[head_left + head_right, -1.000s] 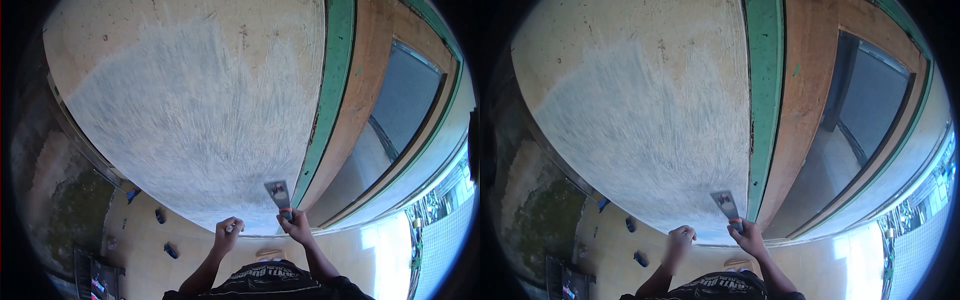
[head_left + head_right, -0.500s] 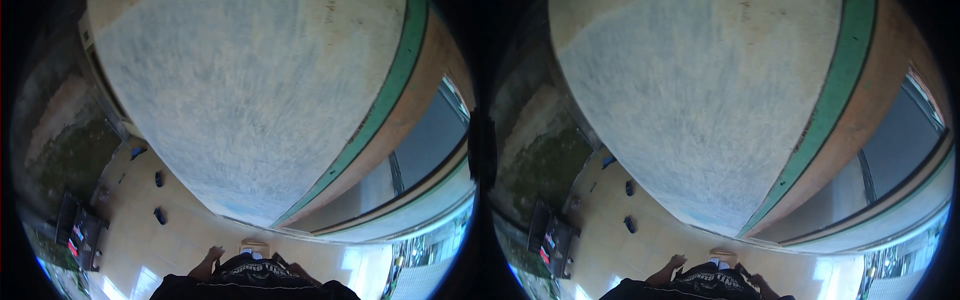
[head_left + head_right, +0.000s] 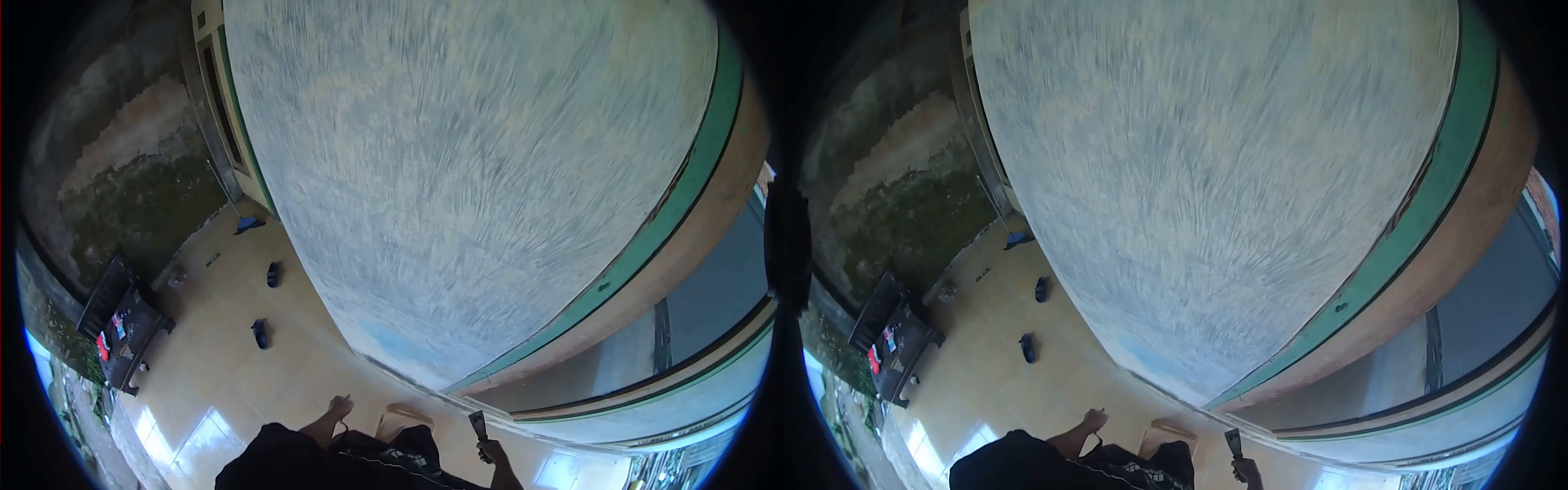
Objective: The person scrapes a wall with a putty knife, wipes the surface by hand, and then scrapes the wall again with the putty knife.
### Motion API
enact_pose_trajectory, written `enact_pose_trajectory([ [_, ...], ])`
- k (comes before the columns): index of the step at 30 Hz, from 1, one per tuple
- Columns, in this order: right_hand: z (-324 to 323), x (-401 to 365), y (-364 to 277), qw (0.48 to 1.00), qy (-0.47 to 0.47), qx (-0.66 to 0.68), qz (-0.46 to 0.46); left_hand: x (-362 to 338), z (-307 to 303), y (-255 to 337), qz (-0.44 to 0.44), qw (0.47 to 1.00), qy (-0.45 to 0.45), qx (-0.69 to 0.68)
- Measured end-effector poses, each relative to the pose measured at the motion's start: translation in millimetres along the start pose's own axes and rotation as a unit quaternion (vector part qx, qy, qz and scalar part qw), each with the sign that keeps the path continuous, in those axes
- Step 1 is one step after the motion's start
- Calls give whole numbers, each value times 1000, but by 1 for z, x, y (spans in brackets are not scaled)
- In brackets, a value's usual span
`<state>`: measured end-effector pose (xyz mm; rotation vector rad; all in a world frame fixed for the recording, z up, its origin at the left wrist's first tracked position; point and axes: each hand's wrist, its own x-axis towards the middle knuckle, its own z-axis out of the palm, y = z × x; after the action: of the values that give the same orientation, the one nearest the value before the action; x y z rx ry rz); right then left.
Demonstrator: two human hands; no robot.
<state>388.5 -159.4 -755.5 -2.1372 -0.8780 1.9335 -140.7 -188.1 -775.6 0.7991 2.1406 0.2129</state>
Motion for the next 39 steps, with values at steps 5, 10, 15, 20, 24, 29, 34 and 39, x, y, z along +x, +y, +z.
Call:
enact_pose_trajectory([
  [5, -17, 57, 32, 978, -9, -205, 32, 99, -11, 76, 193, 975, -12, 109],
  [10, 6, 148, 96, 962, 51, -261, 65, 214, 39, 53, 220, 975, 12, 30],
  [15, 110, 147, 165, 977, 196, -68, 45, 264, 95, -118, 91, 995, -33, 24],
  [20, 236, 70, 224, 974, 210, 3, 81, 217, 91, -256, 63, 955, -268, 110],
  [24, 325, 15, 298, 961, 218, 89, 146, 210, 79, -298, 217, 842, -405, 283],
  [29, 404, -40, 351, 919, 268, 169, 235, 194, 47, -232, 52, 945, -296, 127],
  [34, 411, -31, 368, 901, 322, 208, 206, 175, 14, -231, 39, 974, -224, -5],
  [39, 359, -18, 323, 888, 328, 249, 207, 168, -7, -323, -15, 973, -228, -1],
])
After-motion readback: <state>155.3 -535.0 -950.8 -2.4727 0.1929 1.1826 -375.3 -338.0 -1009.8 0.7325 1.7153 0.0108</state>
